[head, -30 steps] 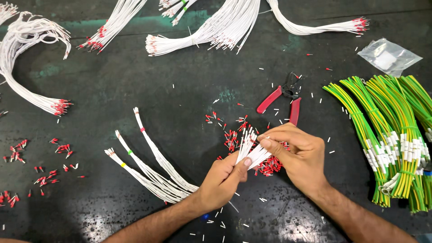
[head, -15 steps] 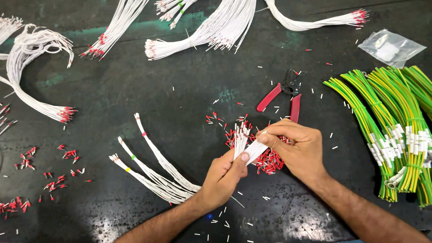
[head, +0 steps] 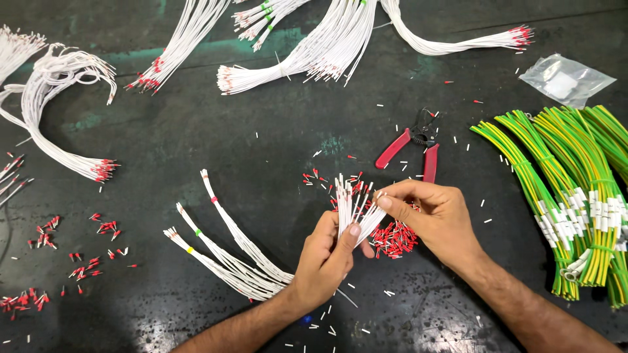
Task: The person holds a bundle of white wires and pushes small red insulated ferrule caps onto the stripped ends of the wires one at a time, gathering finished wires into a bundle on the workbench. They occasionally pick up loose caps from the table and set completed wire bundles aside.
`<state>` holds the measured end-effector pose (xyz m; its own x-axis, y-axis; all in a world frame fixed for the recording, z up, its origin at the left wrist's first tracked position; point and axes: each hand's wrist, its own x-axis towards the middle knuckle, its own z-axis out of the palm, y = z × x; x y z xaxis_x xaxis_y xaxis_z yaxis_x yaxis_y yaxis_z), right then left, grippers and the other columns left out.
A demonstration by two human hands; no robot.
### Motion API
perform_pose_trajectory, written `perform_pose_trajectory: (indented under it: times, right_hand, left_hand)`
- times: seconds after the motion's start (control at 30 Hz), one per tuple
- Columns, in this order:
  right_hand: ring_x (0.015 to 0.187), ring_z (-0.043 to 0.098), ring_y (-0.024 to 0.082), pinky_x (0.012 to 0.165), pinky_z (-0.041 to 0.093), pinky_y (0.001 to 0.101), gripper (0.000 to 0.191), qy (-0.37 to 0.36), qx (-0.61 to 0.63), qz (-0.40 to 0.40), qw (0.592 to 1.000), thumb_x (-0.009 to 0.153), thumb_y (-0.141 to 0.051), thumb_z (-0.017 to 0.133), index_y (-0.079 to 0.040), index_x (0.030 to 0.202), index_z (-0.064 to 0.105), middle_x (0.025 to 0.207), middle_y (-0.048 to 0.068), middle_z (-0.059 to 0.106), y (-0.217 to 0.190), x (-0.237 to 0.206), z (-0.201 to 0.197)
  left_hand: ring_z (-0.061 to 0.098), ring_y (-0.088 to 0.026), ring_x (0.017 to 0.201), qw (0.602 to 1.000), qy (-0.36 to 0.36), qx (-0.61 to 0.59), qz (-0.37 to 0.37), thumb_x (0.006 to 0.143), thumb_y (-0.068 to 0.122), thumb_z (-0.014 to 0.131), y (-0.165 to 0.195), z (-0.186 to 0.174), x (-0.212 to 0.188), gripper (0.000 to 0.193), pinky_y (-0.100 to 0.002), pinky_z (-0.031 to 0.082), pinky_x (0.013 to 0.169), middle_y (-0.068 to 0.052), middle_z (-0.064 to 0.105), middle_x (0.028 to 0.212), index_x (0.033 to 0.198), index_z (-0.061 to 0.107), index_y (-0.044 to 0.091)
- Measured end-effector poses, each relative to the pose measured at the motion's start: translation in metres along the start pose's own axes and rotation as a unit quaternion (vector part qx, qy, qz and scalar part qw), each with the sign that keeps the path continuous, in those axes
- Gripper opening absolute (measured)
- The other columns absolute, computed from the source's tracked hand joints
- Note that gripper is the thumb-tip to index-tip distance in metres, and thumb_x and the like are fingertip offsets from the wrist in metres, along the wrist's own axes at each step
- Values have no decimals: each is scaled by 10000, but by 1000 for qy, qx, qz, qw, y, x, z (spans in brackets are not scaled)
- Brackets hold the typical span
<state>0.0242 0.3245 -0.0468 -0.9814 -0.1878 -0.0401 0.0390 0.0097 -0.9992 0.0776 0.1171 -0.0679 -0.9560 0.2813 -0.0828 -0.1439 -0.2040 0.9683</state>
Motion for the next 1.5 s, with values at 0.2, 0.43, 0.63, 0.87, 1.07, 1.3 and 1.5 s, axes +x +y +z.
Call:
perform_pose_trajectory:
  times: [0.2,0.43,0.63,0.87,1.07,1.3,1.5]
  right_hand:
    - [821,600,36,711,508,215,321,-55,7,-2,998,912,-114,714,-15,1217,714,910,-23,682,-7,6,-5]
    - [804,651,63,686,524,242,187,-50,19,17,998,938,-120,723,35,1029,775,897,49,765,2,5,-4]
    - [797,673,68,686,544,245,195,-24,4,36,999,912,-117,729,26,1036,777,907,64,788,6,7,-4]
    - [795,641,69,681,523,241,244,-69,18,58,996,912,-104,746,9,1127,771,884,58,731,7,7,-4]
    - [818,684,72,701,549,245,212,-56,25,42,997,908,-113,739,22,1069,764,904,59,774,9,6,-5]
    - [767,649,65,642,517,241,185,-29,12,60,998,896,-111,759,16,1028,789,867,62,766,12,7,-4]
    - [783,657,56,656,530,235,174,-35,9,35,999,890,-104,762,21,1009,780,873,46,764,10,5,-5]
  left_hand:
    - [432,-19,501,1000,9,-2,11,1112,231,445,-4,0,0,209,-198,344,432,-87,703,850,1071,452,26]
    - [423,-15,489,1000,-11,5,6,1094,234,428,4,2,0,216,-188,339,428,-93,699,847,1166,465,33]
    - [456,-42,441,1000,-1,-3,-16,1094,258,385,9,0,1,247,-201,353,381,-106,714,870,1126,444,20]
    - [451,-30,452,1000,-1,0,-23,1091,253,422,4,1,1,242,-202,351,386,-93,707,837,1132,457,17]
    - [433,5,510,999,0,32,-6,1071,206,527,1,2,0,227,-193,338,440,-44,702,800,1179,492,10]
    - [428,6,521,1000,-16,19,7,1083,229,510,3,2,0,298,-192,327,446,-54,701,826,1261,479,-8]
    - [447,-17,424,998,-11,11,-68,1063,305,434,7,2,1,333,-202,344,380,-59,723,805,1224,518,25]
